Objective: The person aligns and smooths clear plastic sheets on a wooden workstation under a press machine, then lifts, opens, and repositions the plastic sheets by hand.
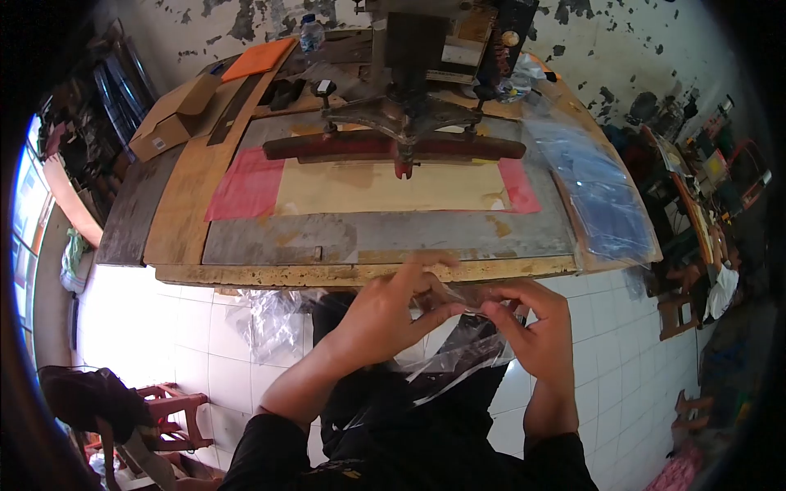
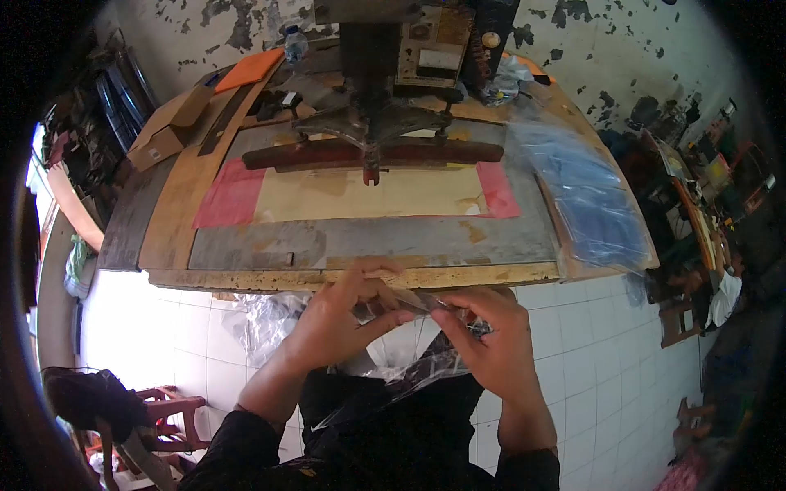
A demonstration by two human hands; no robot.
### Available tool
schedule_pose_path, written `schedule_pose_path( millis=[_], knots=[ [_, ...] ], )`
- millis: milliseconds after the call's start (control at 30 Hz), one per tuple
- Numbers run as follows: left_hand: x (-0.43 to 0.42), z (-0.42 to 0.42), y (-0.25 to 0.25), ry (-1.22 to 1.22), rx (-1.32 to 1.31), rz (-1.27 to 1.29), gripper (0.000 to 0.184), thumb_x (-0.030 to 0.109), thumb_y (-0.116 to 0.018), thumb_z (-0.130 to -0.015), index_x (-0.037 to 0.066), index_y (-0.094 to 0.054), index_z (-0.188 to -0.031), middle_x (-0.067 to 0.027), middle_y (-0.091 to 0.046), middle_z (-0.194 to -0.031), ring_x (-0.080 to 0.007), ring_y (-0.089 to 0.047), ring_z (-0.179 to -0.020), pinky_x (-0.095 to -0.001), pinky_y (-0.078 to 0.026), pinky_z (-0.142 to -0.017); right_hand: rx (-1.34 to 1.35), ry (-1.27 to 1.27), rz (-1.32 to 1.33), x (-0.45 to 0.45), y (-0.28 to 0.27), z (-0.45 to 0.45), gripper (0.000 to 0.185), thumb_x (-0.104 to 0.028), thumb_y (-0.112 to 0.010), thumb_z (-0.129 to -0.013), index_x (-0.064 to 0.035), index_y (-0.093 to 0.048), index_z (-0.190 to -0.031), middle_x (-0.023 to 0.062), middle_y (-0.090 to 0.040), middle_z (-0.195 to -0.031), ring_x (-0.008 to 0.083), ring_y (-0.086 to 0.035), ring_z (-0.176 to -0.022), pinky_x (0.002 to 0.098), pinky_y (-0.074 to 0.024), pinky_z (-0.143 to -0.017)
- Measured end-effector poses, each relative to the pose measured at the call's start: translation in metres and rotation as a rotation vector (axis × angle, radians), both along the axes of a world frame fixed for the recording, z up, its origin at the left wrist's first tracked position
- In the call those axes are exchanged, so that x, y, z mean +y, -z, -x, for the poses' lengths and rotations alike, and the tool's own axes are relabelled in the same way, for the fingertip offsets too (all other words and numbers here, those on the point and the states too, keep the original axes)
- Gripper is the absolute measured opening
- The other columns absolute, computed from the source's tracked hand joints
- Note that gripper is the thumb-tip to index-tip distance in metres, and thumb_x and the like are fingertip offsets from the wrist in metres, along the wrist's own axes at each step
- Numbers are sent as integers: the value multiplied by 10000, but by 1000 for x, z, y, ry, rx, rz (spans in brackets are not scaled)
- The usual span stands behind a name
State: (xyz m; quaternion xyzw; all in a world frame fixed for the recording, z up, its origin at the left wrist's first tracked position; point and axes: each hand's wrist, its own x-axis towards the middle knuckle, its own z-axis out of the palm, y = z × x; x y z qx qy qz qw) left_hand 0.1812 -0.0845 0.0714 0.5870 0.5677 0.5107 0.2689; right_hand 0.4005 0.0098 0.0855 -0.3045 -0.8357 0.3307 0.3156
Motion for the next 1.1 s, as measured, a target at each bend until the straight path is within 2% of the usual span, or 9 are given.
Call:
schedule_pose_path(
  millis=[67,133,233,400,567,700,800,867,1100],
  knots=[
    [-2,6,-1,-17,35,14,433,257,-841,-934,101,-684,-1306,-71,-764,-825,-242,-760,-730,-363,-584,-681,82,7,109,3,0,7,220,-122,-837,-906,2,-772,-1076,102,-787,-968,160,-650,-760,291,-497,-698],
    [-5,17,5,-18,250,85,444,311,-866,-902,97,-723,-1262,-61,-729,-754,-234,-738,-688,-346,-569,-659,82,18,128,6,0,9,196,-110,-824,-913,-1,-773,-1068,87,-784,-967,148,-647,-768,287,-495,-702],
    [-15,31,7,-136,289,184,412,358,-884,-870,79,-779,-1154,-57,-693,-694,-234,-711,-644,-349,-543,-622,122,54,157,13,5,8,166,-94,-801,-928,-3,-775,-1065,62,-778,-971,126,-638,-775,277,-486,-705],
    [-18,45,9,-257,254,236,286,243,-933,-822,59,-830,-1015,-56,-686,-659,-126,-649,-621,-315,-488,-591,168,61,189,21,2,5,168,-109,-776,-960,-4,-779,-1090,41,-771,-988,95,-618,-766,259,-467,-694],
    [-16,49,12,-245,405,89,248,232,-968,-748,65,-794,-808,-43,-723,-744,-202,-664,-677,-357,-499,-791,189,63,223,26,3,3,182,-144,-753,-992,0,-779,-1101,53,-773,-990,83,-616,-774,254,-455,-684],
    [-16,46,14,-299,523,-69,280,240,-958,-757,63,-763,-851,-48,-754,-859,-265,-700,-754,-389,-493,-936,184,54,222,27,-1,1,185,-144,-748,-996,2,-775,-1106,55,-772,-987,88,-621,-777,255,-472,-703],
    [-13,48,25,-141,335,-152,258,219,-913,-829,65,-740,-942,-69,-782,-998,-287,-761,-880,-399,-530,-956,215,50,198,27,-3,0,175,-123,-734,-1002,7,-769,-1113,54,-769,-982,87,-625,-779,254,-494,-729],
    [-19,45,22,-87,106,330,218,176,-861,-897,56,-724,-1017,-92,-800,-1070,-276,-786,-1027,-411,-560,-968,263,22,238,28,-3,-1,177,-127,-729,-1016,17,-763,-1114,57,-770,-986,85,-636,-795,249,-512,-754],
    [-21,44,15,-60,137,200,214,146,-867,-890,12,-761,-1020,-118,-819,-1025,-215,-806,-961,-348,-623,-830,260,39,224,29,-9,-5,215,-175,-725,-1047,23,-765,-1120,53,-763,-968,97,-699,-880,247,-533,-794]
  ],
)
